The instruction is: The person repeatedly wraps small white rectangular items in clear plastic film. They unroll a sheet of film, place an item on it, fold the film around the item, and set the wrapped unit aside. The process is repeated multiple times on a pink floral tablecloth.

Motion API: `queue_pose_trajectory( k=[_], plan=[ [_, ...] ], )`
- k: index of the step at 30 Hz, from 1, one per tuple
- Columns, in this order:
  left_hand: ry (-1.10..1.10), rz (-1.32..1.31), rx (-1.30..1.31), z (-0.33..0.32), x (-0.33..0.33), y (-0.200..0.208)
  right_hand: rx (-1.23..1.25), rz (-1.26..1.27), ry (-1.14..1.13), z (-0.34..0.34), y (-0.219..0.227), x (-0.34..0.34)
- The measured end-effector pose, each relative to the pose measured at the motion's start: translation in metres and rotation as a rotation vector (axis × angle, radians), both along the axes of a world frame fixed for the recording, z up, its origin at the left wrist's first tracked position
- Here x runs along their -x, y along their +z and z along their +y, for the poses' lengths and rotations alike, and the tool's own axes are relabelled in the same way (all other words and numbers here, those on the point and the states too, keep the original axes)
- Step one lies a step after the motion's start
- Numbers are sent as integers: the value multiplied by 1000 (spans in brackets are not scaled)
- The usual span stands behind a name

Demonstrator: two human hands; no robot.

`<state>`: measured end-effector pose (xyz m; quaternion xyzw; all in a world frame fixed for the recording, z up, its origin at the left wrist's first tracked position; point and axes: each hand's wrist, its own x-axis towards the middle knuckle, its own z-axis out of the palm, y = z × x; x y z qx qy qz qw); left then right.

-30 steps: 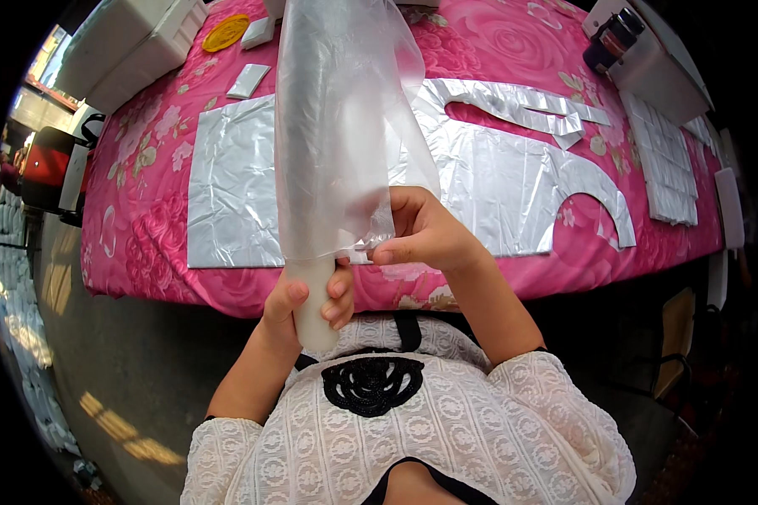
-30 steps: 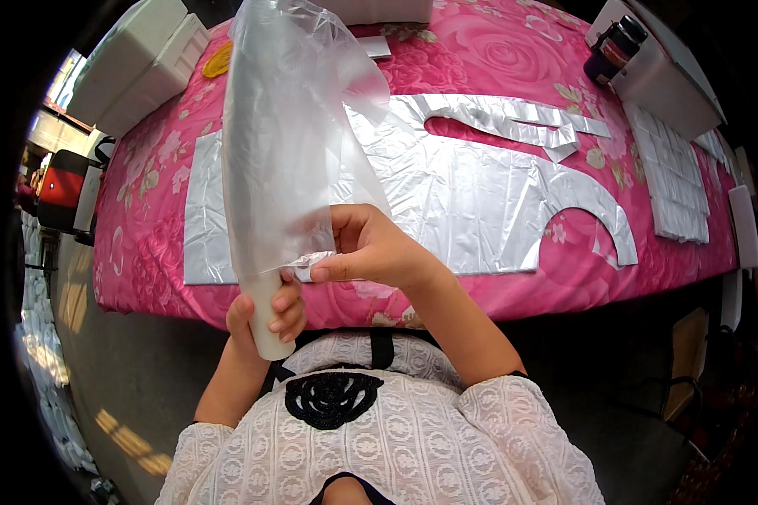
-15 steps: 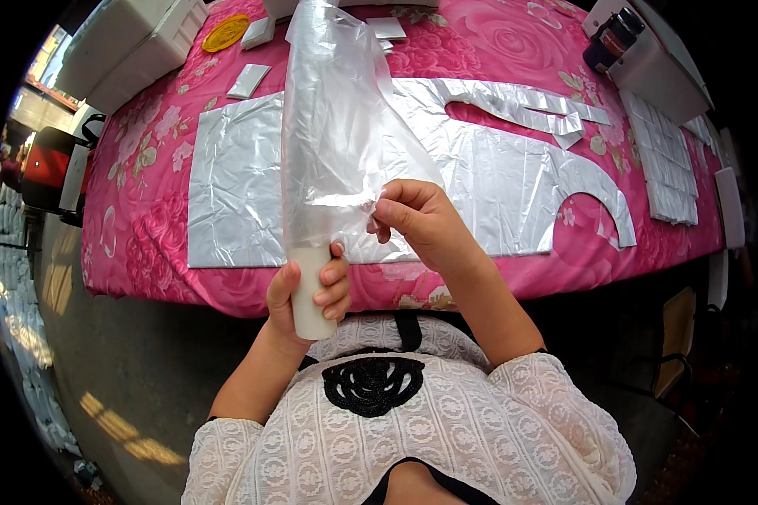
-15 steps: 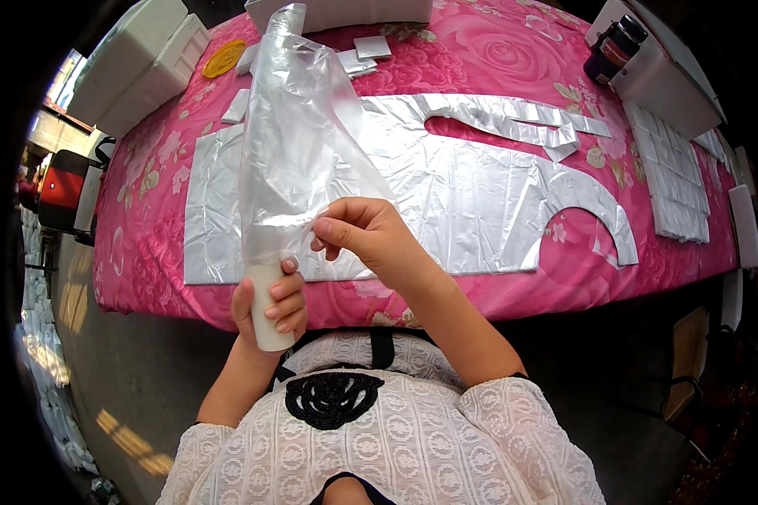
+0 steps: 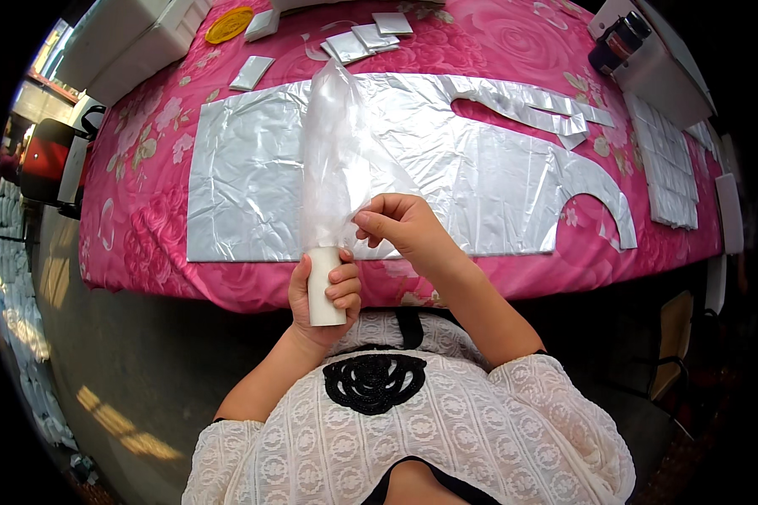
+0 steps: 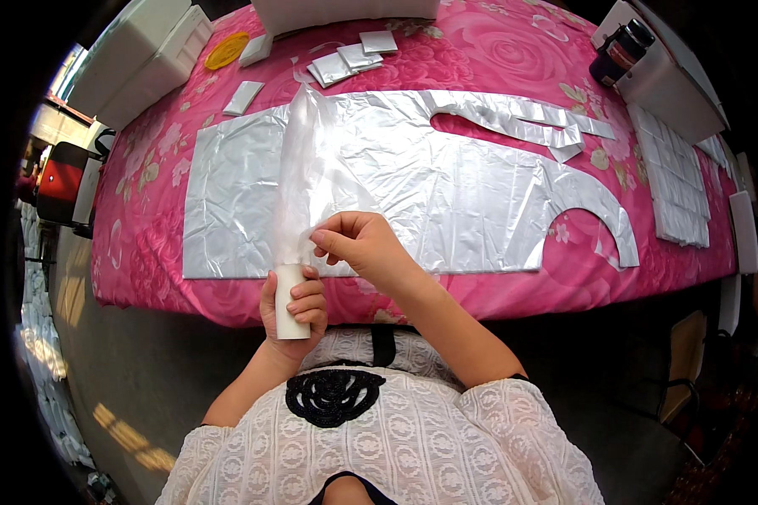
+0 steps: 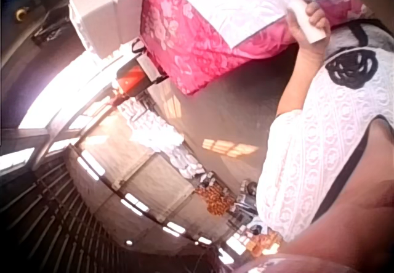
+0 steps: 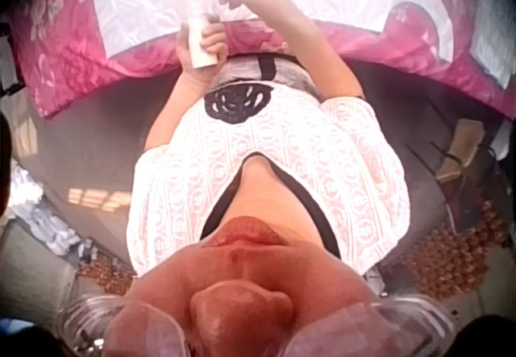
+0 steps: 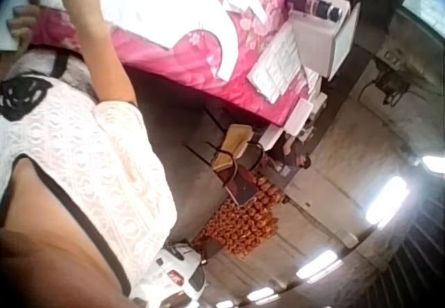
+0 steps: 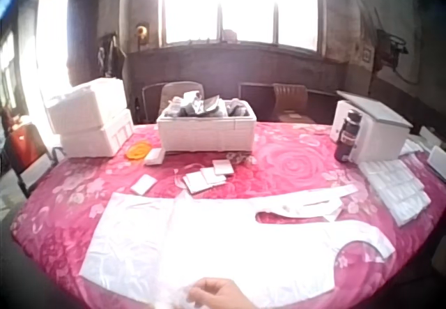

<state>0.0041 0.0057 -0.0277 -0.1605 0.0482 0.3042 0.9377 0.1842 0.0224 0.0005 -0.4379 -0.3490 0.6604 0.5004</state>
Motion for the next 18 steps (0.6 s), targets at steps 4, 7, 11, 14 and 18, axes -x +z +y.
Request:
queue_pose_trajectory(
  k=[4, 7, 11, 14, 18],
  plan=[
    [-231, 603, -287, -2, 1, 10, 6, 7, 58, 1, 0, 13],
    [-567, 1159, -815, -14, 11, 4, 3, -10, 137, 2, 0, 31],
    [-846, 1898, -1659, -8, 23, 39, -66, -93, 192, 1, -1, 50],
    [-602, 2061, -1558, 3, 35, 59, -152, -212, 188, -4, 0, 52],
    [319, 2052, -1805, 19, 48, 56, -189, -370, 220, -5, 4, 56]
  ],
)
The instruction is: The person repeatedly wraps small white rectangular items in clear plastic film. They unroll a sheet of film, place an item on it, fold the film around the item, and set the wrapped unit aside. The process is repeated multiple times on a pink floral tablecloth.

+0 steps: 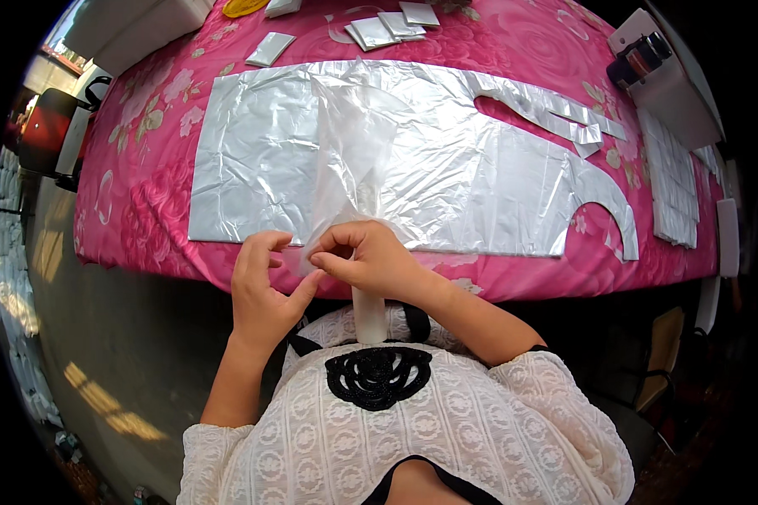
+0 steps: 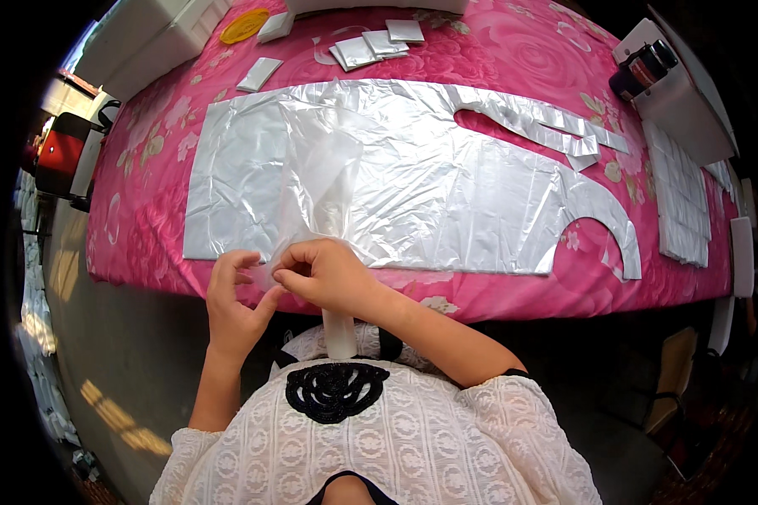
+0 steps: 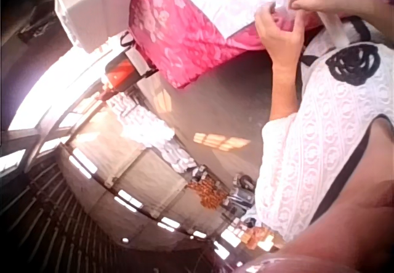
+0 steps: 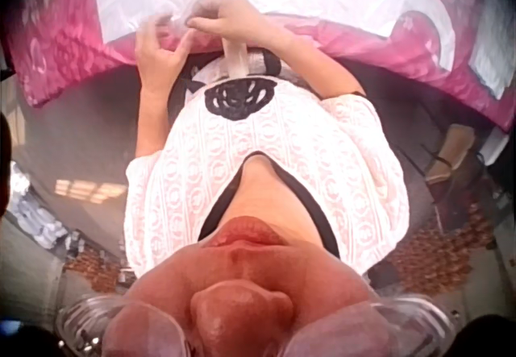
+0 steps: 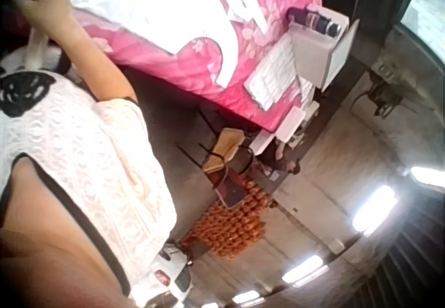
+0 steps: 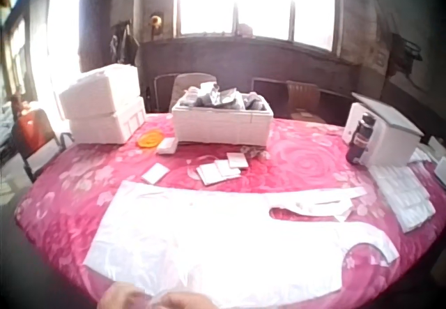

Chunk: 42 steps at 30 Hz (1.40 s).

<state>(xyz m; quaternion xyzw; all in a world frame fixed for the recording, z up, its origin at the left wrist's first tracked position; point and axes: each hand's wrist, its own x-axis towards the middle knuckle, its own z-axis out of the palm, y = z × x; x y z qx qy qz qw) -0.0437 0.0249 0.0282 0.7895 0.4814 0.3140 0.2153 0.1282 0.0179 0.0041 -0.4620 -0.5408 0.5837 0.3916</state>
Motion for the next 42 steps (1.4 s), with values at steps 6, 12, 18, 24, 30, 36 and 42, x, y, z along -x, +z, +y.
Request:
queue_pose_trajectory(
  k=[6, 12, 18, 24, 30, 36, 42],
  plan=[
    [-83, -286, 311, 12, 14, -24, 34, -26, -28, 2, -2, 5],
    [97, -468, 394, 17, 29, -43, 4, -83, -18, 0, -3, 7],
    [306, -297, 267, 21, 55, -64, -244, -200, -27, -14, -2, 5],
    [346, -78, 162, 16, 63, -55, -259, -167, -53, -19, 4, 0],
    [206, -18, -177, 20, 46, -43, -256, -168, -51, -19, 4, -1],
    [23, 146, -332, 48, 16, -39, -233, -148, -48, -19, 4, 0],
    [27, 174, -351, 113, -11, -44, -240, -177, -52, -19, 4, 1]
  ],
)
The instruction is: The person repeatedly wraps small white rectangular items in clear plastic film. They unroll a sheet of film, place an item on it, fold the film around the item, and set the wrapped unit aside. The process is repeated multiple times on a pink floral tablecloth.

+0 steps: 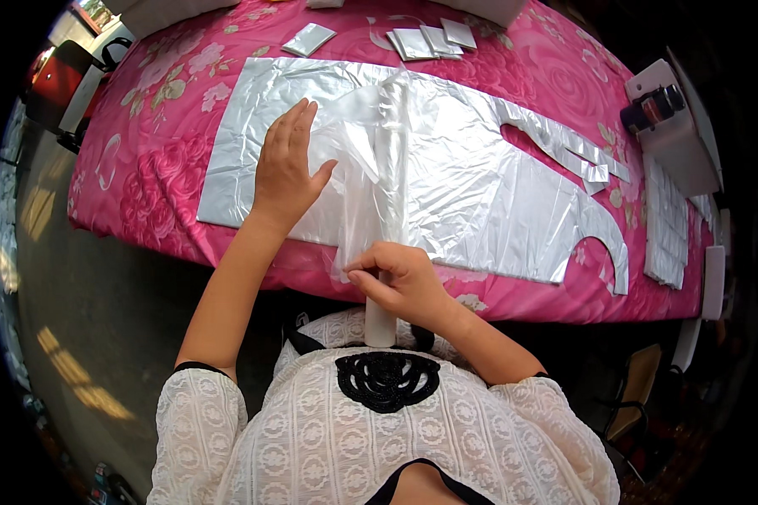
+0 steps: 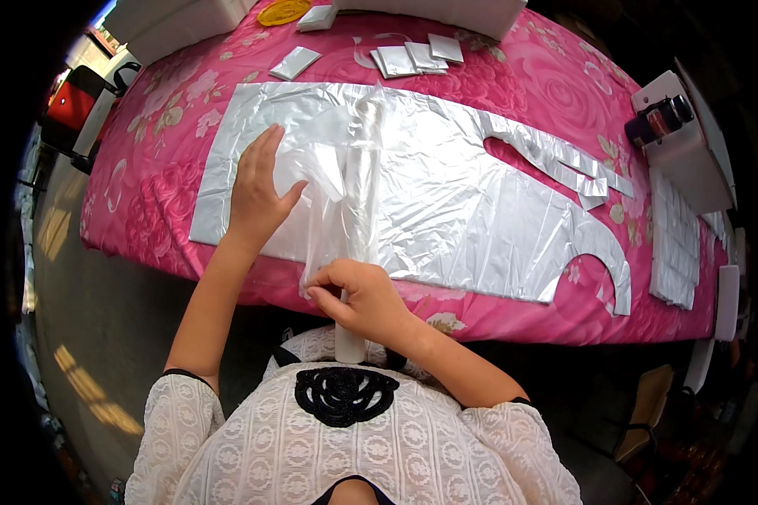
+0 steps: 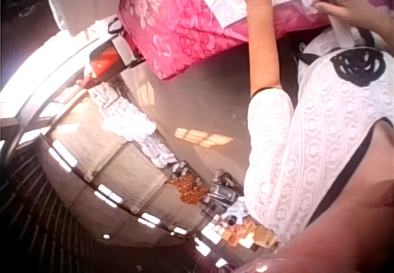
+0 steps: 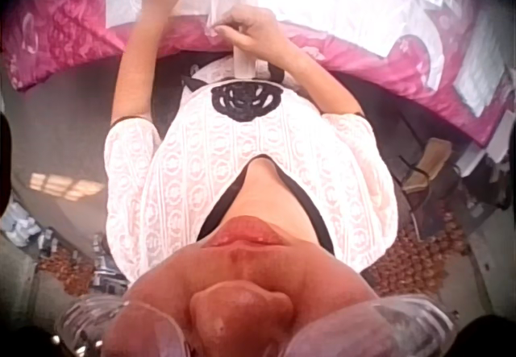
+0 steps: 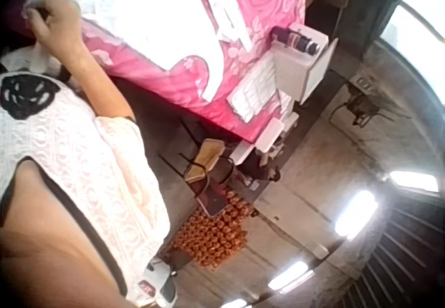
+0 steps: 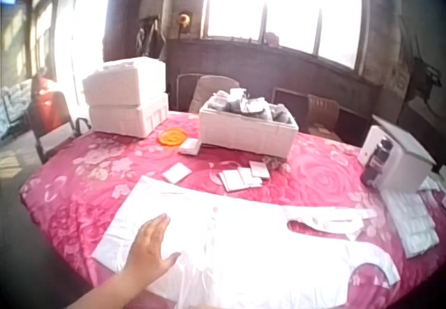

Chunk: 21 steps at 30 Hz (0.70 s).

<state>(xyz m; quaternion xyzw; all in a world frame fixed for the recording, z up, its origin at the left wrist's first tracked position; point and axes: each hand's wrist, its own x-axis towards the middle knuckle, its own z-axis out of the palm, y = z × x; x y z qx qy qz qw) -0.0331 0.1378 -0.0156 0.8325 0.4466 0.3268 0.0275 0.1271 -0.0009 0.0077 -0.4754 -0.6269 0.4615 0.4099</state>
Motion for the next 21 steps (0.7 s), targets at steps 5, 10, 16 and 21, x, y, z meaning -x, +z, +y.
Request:
queue_pose_trajectory(
  k=[5, 10, 16, 21],
  plan=[
    [5, -124, 184, 40, 6, -5, -44, -10, -25, -5, -4, -7],
    [196, -374, 453, 75, 29, -13, -101, -57, -56, -11, -8, -19],
    [288, -373, 353, 74, 59, -22, -79, -97, -84, -15, -8, -38],
    [124, -290, 187, 17, 50, 2, -187, -205, -334, 35, -11, -64]
  ],
)
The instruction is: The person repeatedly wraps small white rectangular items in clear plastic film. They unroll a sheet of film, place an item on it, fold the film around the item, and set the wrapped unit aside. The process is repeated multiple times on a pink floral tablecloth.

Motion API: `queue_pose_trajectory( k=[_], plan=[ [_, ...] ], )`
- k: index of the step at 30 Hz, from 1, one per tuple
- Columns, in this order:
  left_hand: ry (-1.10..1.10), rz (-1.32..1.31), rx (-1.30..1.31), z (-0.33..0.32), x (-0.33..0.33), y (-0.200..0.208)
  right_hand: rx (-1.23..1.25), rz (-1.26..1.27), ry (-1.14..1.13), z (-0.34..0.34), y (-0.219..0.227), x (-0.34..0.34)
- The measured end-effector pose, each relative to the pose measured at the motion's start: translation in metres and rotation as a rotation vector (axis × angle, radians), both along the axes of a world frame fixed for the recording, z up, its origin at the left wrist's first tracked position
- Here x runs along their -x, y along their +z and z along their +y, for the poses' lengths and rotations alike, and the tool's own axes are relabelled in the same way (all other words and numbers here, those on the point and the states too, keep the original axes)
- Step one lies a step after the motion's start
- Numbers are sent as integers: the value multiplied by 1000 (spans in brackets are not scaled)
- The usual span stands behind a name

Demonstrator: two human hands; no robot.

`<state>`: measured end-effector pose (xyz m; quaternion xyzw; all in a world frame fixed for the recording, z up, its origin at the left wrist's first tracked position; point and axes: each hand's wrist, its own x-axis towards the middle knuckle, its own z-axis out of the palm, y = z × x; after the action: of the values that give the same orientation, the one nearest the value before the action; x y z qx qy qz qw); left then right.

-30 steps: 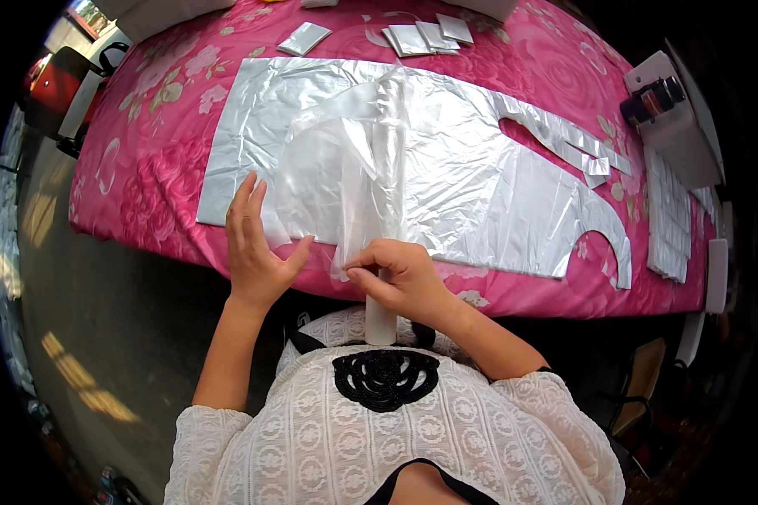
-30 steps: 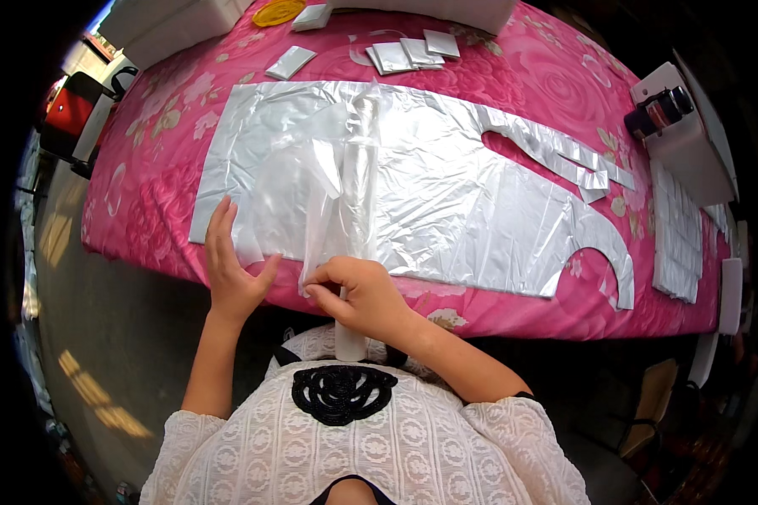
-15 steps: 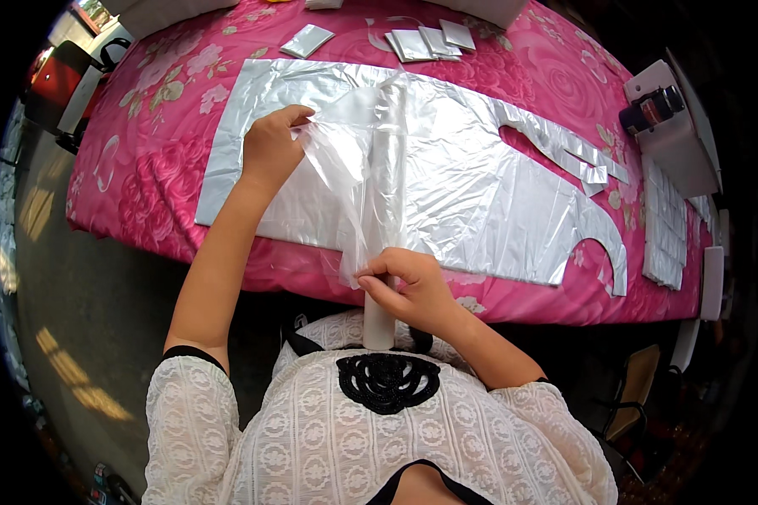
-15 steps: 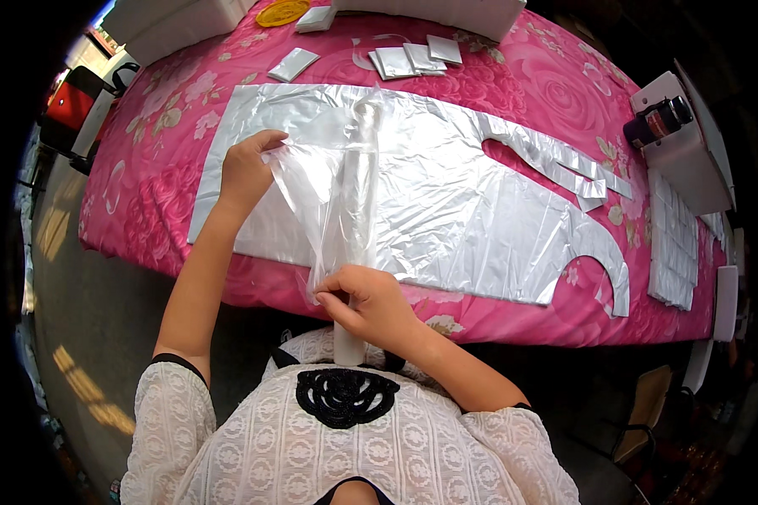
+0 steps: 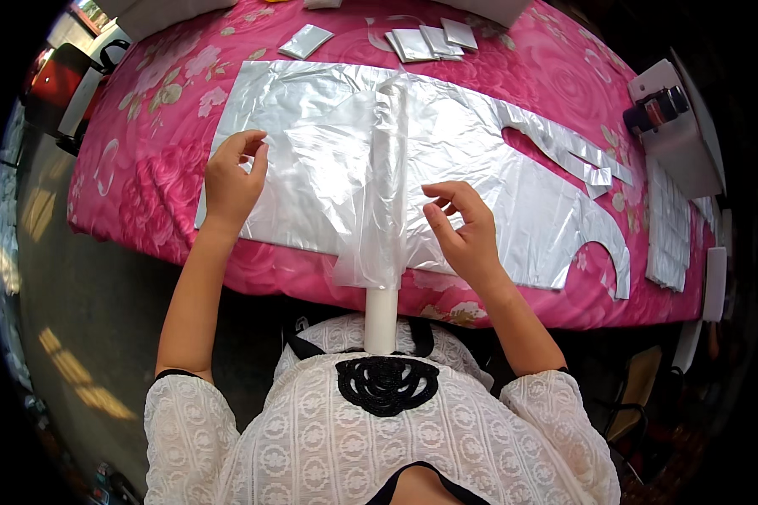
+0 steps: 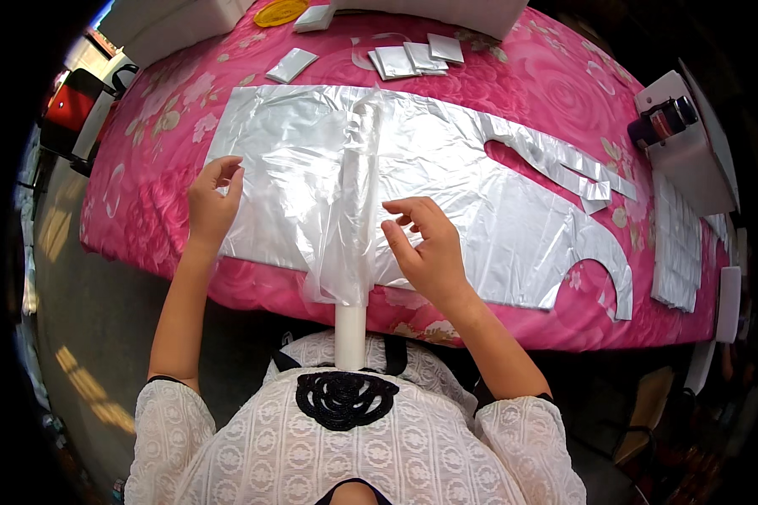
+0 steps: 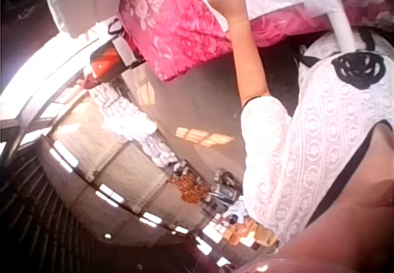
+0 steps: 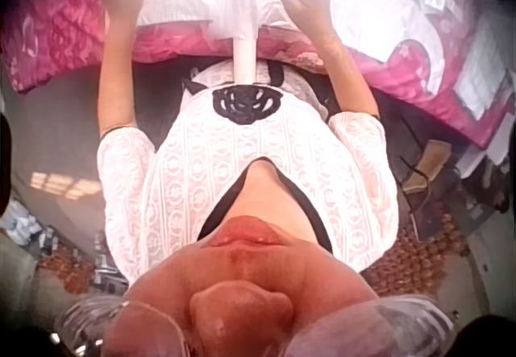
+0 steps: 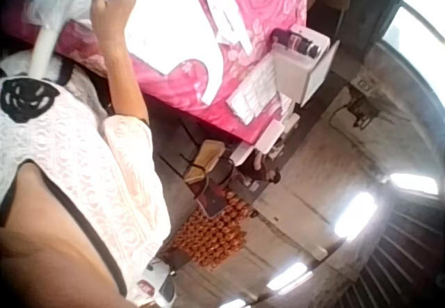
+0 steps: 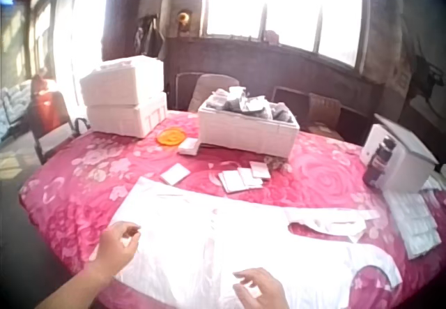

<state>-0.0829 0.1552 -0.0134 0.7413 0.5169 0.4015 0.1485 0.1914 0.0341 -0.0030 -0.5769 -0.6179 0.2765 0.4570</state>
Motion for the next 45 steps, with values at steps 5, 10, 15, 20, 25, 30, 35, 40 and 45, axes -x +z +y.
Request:
queue_pose_trajectory(
  k=[5, 10, 15, 20, 25, 30, 35, 40, 45],
  plan=[
    [-252, 289, -176, -47, -10, 9, -120, -360, -35, 69, -14, -11],
    [-360, 364, -51, -54, -12, -6, 149, -351, -99, 111, -11, -1],
    [-435, 406, -38, -48, -17, -5, -75, -271, -128, 133, -25, -18],
    [-440, 399, -77, -45, -30, -8, 3, 545, -242, 150, -20, -60],
    [-352, 399, -34, -50, -27, -11, -20, 847, -211, 151, 2, -93],
    [-226, 223, 7, -53, -30, -7, 6, 787, -100, 142, 16, -85],
    [-318, -16, 388, -59, -58, -15, 220, 408, 137, 108, 3, -17],
    [-289, 11, 463, -75, -94, -21, 114, -30, 493, 47, 0, 19],
    [-274, 26, 372, -76, -116, -31, -1, 112, 339, 14, -12, 19]
  ],
)
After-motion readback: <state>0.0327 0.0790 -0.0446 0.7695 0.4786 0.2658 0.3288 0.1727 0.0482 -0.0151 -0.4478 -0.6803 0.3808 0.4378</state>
